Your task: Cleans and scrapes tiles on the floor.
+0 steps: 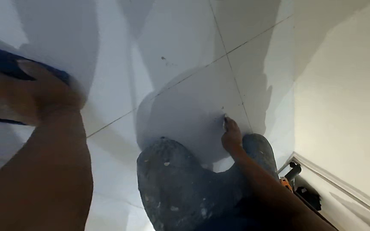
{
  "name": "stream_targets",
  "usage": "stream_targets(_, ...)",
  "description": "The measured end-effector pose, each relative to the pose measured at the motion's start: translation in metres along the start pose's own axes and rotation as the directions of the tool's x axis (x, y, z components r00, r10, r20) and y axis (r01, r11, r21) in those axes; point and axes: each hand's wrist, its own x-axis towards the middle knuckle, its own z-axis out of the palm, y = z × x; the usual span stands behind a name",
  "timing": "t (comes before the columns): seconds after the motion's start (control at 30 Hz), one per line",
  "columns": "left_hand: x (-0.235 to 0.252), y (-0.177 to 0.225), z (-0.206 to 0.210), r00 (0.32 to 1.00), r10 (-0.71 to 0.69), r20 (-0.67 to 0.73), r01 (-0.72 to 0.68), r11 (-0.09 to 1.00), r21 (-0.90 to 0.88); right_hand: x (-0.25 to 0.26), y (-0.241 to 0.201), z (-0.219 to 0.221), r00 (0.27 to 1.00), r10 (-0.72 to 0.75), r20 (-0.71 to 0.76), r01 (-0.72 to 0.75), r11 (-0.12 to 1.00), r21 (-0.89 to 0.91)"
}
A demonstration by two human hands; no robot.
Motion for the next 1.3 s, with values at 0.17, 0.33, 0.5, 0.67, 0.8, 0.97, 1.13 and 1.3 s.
stream_targets(0.17,-0.001,0.031,-0.029,0.96,-0.213,0.181,0.23,0.97,-0.083,-0.005,-0.021,-0.017,0.995,0.08,0.057,-0.086,0.99,0.109)
stream_targets(0.33,0.001,0.03,-0.029,0.962,-0.216,0.168,0.232,0.969,-0.084,0.002,-0.019,-0.013,0.997,0.072,0.012,-0.073,0.996,0.058)
stream_targets(0.5,0.015,0.018,-0.012,0.96,-0.204,0.193,0.206,0.978,0.009,-0.006,0.011,0.018,0.973,-0.222,0.071,0.23,0.961,-0.155)
stream_targets(0.67,0.032,-0.02,0.037,0.977,-0.052,0.207,0.056,0.998,-0.015,0.003,-0.007,0.019,0.88,-0.47,-0.07,0.442,0.864,-0.239)
stream_targets(0.8,0.042,-0.026,0.045,0.981,-0.004,0.194,0.01,1.0,-0.029,-0.014,-0.014,0.029,0.891,-0.433,0.136,0.454,0.846,-0.278)
stream_targets(0.97,0.042,-0.035,0.054,0.986,0.03,0.163,-0.028,0.999,-0.016,0.006,-0.046,0.013,0.848,-0.526,-0.068,0.491,0.827,-0.275)
stream_targets(1.13,0.039,-0.025,0.042,0.996,-0.006,0.089,0.018,0.991,-0.135,-0.015,-0.05,0.026,0.862,-0.505,0.046,0.499,0.829,-0.251)
stream_targets(1.3,0.034,-0.018,0.032,0.994,-0.038,0.101,0.047,0.995,-0.086,0.035,-0.096,-0.016,0.823,-0.535,-0.191,0.485,0.837,-0.252)
